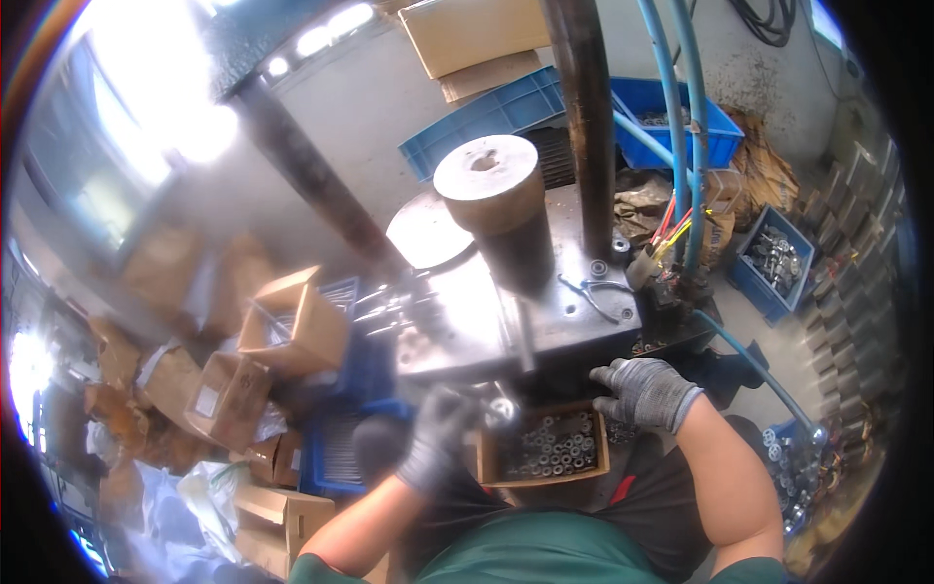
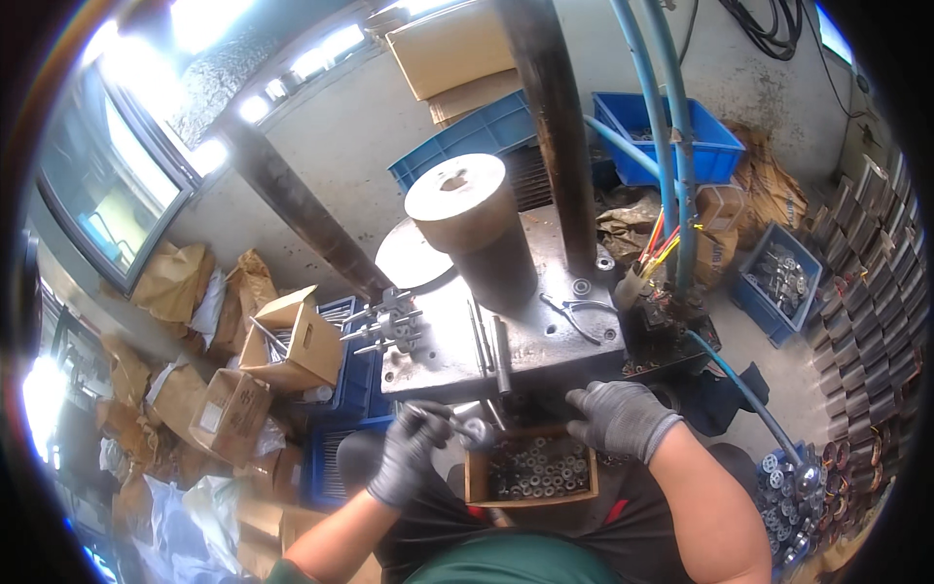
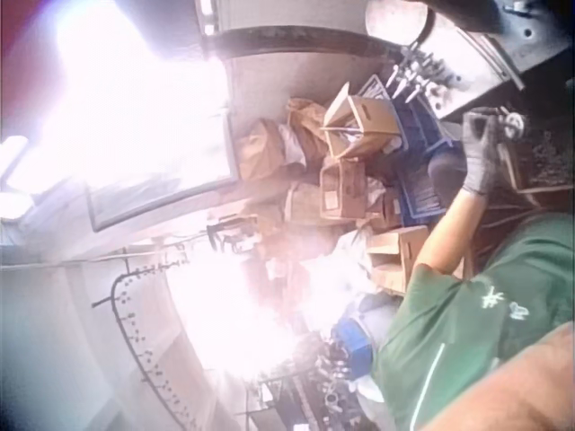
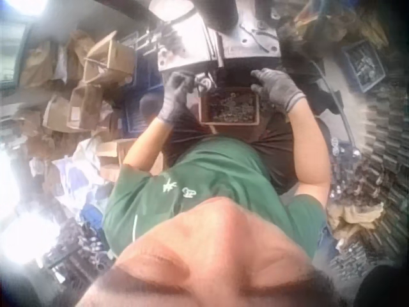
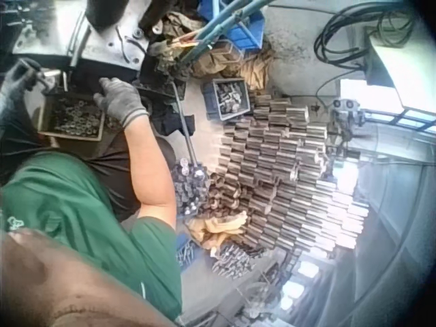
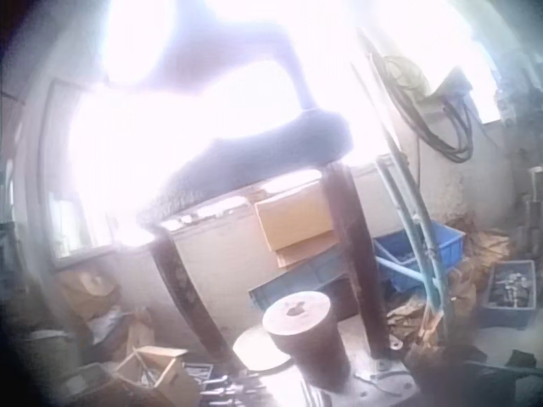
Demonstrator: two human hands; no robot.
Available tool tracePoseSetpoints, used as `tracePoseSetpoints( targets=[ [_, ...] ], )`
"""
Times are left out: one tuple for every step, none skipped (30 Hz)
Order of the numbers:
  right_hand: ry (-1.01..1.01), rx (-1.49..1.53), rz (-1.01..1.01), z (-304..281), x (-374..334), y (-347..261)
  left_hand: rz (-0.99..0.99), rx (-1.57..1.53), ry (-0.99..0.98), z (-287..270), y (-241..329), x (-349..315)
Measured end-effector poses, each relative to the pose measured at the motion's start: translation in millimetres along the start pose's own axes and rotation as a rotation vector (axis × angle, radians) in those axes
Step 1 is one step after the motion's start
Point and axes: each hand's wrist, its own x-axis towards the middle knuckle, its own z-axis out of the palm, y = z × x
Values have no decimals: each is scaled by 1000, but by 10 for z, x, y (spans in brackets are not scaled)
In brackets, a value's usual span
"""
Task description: Operating a hydraulic or pneumatic press to assemble or form small metal industrial components.
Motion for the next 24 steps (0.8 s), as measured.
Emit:
tracePoseSetpoints(
  targets=[
    [-34, -3, 2, 6, 4, -12, -3, -47, 74, -131, -10, 92],
    [-30, -8, -2, 40, 16, -2, -230, -264, 198, -142, 228, 231],
    [-30, -5, -5, 54, 30, -4, -132, -258, 226, -300, 103, 312],
    [-36, -5, -25, 65, 38, 3, -229, -356, 277, -430, 2, 382],
    [-44, -6, -39, 85, 46, 13, -329, -459, 324, -541, -66, 479],
    [-43, -8, -43, 83, 48, -14, -278, -536, 325, -856, -550, 600],
    [-49, -14, -59, 61, 64, -63, -220, -613, 336, -1252, -1180, 719],
    [-54, -16, -66, 51, 74, -84, -108, -481, 276, -1521, -1580, 790],
    [-55, -9, -51, 78, 75, -56, -116, -484, 262, -1570, -1618, 882],
    [-60, -7, -47, 102, 78, -33, -248, -627, 269, -1606, -1604, 980],
    [-64, -4, -42, 117, 67, -13, -382, -768, 274, -1632, -1610, 1051],
    [-65, -6, -46, 103, 65, -22, -391, -785, 225, -1720, -1720, 1077],
    [-69, -14, -49, 83, 66, -35, -389, -786, 231, -1759, -1849, 1101],
    [-75, -24, -53, 69, 76, -49, 75, -36, 218, -1811, -2058, 1110],
    [-78, -23, -51, 71, 77, -43, 523, 718, 168, -1807, -2136, 1113],
    [-77, -24, -59, 71, 80, -39, 519, 717, 169, -1845, -2196, 1088],
    [-74, -23, -62, 77, 75, -30, 561, 756, 166, -1831, -2150, 1082],
    [-77, -24, -60, 93, 78, -23, 601, 796, 166, -1814, -2106, 1063],
    [-83, -32, -67, 114, 87, -18, 598, 793, 168, -1818, -2055, 997],
    [-89, -34, -57, 140, 65, 12, 186, 422, 238, -1694, -1795, 945],
    [-93, -26, -37, 164, 43, 46, -229, 51, 285, -1534, -1494, 913],
    [-111, -7, -23, 170, 32, 49, -337, -406, 370, -1284, -1171, 855],
    [-132, 12, -7, 182, 19, 41, -346, -411, 359, -946, -735, 792],
    [-141, 13, 5, 184, 11, 21, -336, -536, 320, -584, -256, 724]
  ],
)
